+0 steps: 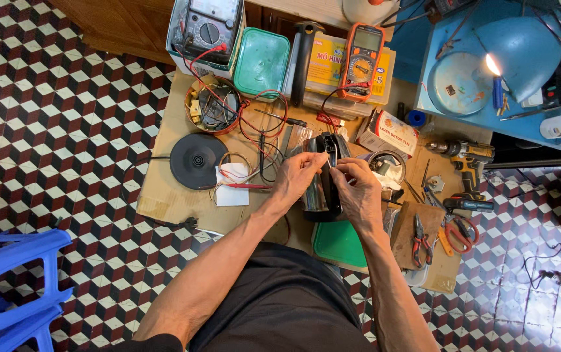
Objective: The person repairs a stainless steel electric kettle by stripping wires, connecting them to a white plastic connector, and securing the assembly with a cordless drill. The person uses pliers, a drill, and various small parts from a container on the workbench.
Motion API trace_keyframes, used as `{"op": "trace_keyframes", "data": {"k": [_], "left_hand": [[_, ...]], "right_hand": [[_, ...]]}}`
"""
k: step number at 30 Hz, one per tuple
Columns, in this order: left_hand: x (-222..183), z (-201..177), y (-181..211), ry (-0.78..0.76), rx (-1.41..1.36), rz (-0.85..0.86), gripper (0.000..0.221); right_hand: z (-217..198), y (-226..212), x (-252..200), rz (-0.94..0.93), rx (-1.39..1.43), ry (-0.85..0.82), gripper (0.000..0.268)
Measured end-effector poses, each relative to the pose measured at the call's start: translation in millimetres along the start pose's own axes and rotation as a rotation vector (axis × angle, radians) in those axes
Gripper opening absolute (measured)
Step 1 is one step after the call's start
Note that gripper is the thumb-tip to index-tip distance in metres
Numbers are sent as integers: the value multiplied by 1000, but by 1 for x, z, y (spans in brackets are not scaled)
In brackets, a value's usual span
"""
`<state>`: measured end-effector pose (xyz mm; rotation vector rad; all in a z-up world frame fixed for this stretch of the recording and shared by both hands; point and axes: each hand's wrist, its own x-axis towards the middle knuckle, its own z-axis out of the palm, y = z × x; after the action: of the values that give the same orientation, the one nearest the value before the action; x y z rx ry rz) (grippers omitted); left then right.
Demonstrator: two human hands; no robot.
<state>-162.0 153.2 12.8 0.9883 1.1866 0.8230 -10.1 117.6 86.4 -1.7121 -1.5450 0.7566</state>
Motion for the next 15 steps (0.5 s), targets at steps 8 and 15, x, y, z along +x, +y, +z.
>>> {"op": "trace_keyframes", "data": {"k": [8, 15], "left_hand": [[17, 16, -12, -16, -178, -125, 40], [16, 35, -4, -4, -84, -109, 33]], "right_hand": [[-1, -1, 10, 76, -26, 65, 14], [5, 13, 40, 184, 79, 126, 17]]}}
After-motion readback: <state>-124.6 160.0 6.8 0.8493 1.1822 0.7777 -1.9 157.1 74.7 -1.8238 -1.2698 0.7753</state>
